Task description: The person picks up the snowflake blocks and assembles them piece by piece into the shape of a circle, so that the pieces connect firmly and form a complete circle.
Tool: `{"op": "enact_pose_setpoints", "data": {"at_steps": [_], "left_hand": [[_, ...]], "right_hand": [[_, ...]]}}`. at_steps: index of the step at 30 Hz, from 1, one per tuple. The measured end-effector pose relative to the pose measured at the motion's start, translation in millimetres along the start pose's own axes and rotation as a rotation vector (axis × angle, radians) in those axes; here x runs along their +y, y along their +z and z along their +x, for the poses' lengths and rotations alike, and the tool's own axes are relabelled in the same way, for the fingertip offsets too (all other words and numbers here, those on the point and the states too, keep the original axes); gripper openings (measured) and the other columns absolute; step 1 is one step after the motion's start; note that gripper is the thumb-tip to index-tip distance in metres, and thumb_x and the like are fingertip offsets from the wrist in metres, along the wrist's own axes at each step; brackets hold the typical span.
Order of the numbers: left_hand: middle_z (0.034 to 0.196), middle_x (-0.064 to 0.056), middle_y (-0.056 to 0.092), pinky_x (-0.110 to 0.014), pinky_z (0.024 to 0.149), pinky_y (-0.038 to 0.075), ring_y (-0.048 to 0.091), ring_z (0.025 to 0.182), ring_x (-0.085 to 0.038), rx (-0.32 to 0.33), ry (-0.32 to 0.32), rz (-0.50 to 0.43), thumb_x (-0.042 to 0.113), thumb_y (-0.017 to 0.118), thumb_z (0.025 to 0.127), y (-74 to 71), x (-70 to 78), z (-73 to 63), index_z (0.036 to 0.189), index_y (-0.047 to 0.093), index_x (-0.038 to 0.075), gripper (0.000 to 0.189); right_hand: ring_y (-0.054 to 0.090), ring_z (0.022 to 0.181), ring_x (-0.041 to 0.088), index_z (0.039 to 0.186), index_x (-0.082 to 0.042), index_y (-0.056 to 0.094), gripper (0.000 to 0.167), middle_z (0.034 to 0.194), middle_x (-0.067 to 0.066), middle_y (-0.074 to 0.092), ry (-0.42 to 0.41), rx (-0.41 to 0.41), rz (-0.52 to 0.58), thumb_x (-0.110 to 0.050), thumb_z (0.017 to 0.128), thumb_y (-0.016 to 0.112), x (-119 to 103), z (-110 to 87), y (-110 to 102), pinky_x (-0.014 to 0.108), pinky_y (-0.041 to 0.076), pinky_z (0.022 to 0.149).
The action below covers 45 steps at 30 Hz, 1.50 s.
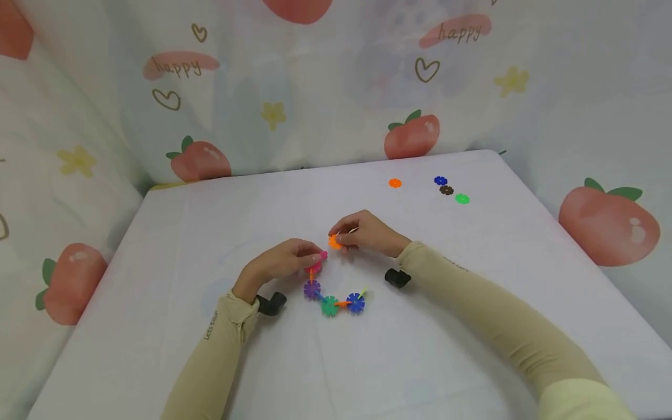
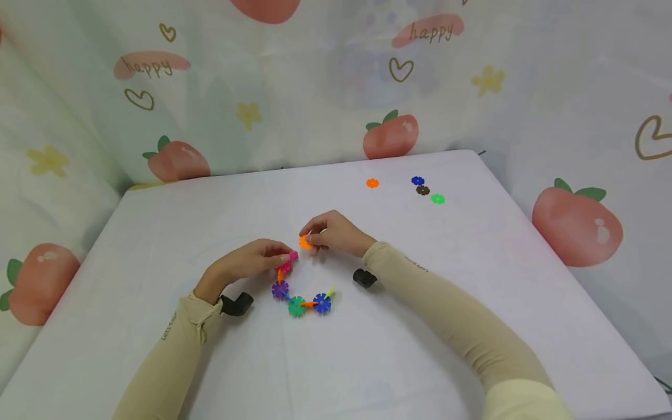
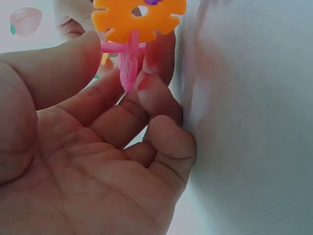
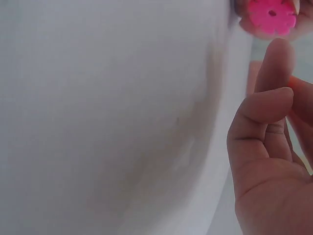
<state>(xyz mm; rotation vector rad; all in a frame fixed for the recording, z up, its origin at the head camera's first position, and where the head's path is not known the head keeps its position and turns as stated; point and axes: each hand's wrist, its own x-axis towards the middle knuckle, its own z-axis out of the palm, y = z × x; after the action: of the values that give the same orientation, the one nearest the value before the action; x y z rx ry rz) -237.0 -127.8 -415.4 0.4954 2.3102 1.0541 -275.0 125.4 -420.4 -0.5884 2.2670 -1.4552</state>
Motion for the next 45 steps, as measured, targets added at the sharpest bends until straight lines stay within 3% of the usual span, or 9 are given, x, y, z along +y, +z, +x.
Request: {"op": "enact_pose_setpoints", "data": {"at_steps": [7, 17, 25, 32, 36, 40, 45], "left_hand": [[0.112, -0.003, 0.071, -0.049, 0.106, 0.046, 0.058, 0.111, -0.026, -0.003, -0.006, -0.010, 0.028, 0.061, 0.111, -0.2, 1.7, -0.1, 0.139, 0.069, 0.003, 0.039], [0.116, -0.004, 0.071, -0.050, 0.110, 0.044, 0.058, 0.116, -0.027, -0.005, 0.002, -0.029, 0.023, 0.060, 0.111, 1.2, 0.9, 0.7, 0.141, 0.068, 0.002, 0.037], [0.102, -0.006, 0.069, -0.040, 0.092, 0.049, 0.059, 0.097, -0.023, 0.032, 0.033, -0.044, 0.017, 0.062, 0.109, 4.0, -0.4, 3.2, 0.127, 0.072, -0.002, 0.028], [0.111, -0.008, 0.070, -0.048, 0.105, 0.049, 0.061, 0.105, -0.025, 0.058, 0.000, -0.031, 0.017, 0.061, 0.110, 6.5, 0.7, 2.1, 0.132, 0.069, -0.003, 0.031], [0.112, -0.008, 0.070, -0.048, 0.106, 0.049, 0.061, 0.106, -0.027, 0.067, -0.043, -0.025, 0.018, 0.060, 0.110, 6.8, 1.4, 2.4, 0.134, 0.068, -0.002, 0.032], [0.114, -0.008, 0.069, -0.046, 0.103, 0.050, 0.060, 0.106, -0.026, 0.059, -0.065, -0.011, 0.022, 0.061, 0.110, 6.4, 2.5, 2.8, 0.136, 0.067, -0.001, 0.035], [0.115, -0.008, 0.070, -0.049, 0.107, 0.047, 0.059, 0.109, -0.027, 0.038, -0.050, 0.011, 0.027, 0.060, 0.110, 2.7, 4.4, -0.3, 0.137, 0.067, -0.001, 0.040]], "right_hand": [[0.063, 0.073, 0.022, 0.117, 0.000, 0.078, 0.019, 0.091, 0.006, 0.073, -0.020, -0.038, 0.013, -0.004, 0.102, 0.068, -6.1, -1.3, 9.8, 0.029, 0.050, 0.070], [0.065, 0.073, 0.022, 0.114, 0.002, 0.078, 0.017, 0.089, 0.007, 0.074, -0.017, -0.021, 0.020, -0.002, 0.101, 0.068, -6.3, -6.1, 13.3, 0.029, 0.051, 0.070], [0.067, 0.070, 0.021, 0.111, 0.004, 0.077, 0.016, 0.088, 0.009, 0.074, -0.051, -0.022, 0.019, 0.003, 0.100, 0.066, -4.4, -3.0, 23.8, 0.029, 0.053, 0.069], [0.069, 0.071, 0.022, 0.119, 0.006, 0.075, 0.020, 0.085, 0.013, 0.074, -0.057, -0.041, 0.054, 0.002, 0.103, 0.063, -3.1, -3.5, 24.7, 0.029, 0.053, 0.069], [0.070, 0.075, 0.024, 0.131, 0.007, 0.069, 0.028, 0.084, 0.015, 0.073, -0.050, -0.057, 0.058, -0.002, 0.106, 0.058, -3.5, -5.0, 22.9, 0.031, 0.054, 0.075], [0.072, 0.080, 0.025, 0.133, 0.007, 0.067, 0.030, 0.085, 0.014, 0.073, -0.020, -0.039, 0.040, -0.006, 0.108, 0.056, 0.0, -4.9, 18.8, 0.032, 0.053, 0.082], [0.072, 0.083, 0.024, 0.131, 0.007, 0.067, 0.028, 0.096, 0.013, 0.074, 0.008, -0.003, 0.012, -0.009, 0.110, 0.055, 5.2, -7.0, 5.6, 0.030, 0.053, 0.078]]}}
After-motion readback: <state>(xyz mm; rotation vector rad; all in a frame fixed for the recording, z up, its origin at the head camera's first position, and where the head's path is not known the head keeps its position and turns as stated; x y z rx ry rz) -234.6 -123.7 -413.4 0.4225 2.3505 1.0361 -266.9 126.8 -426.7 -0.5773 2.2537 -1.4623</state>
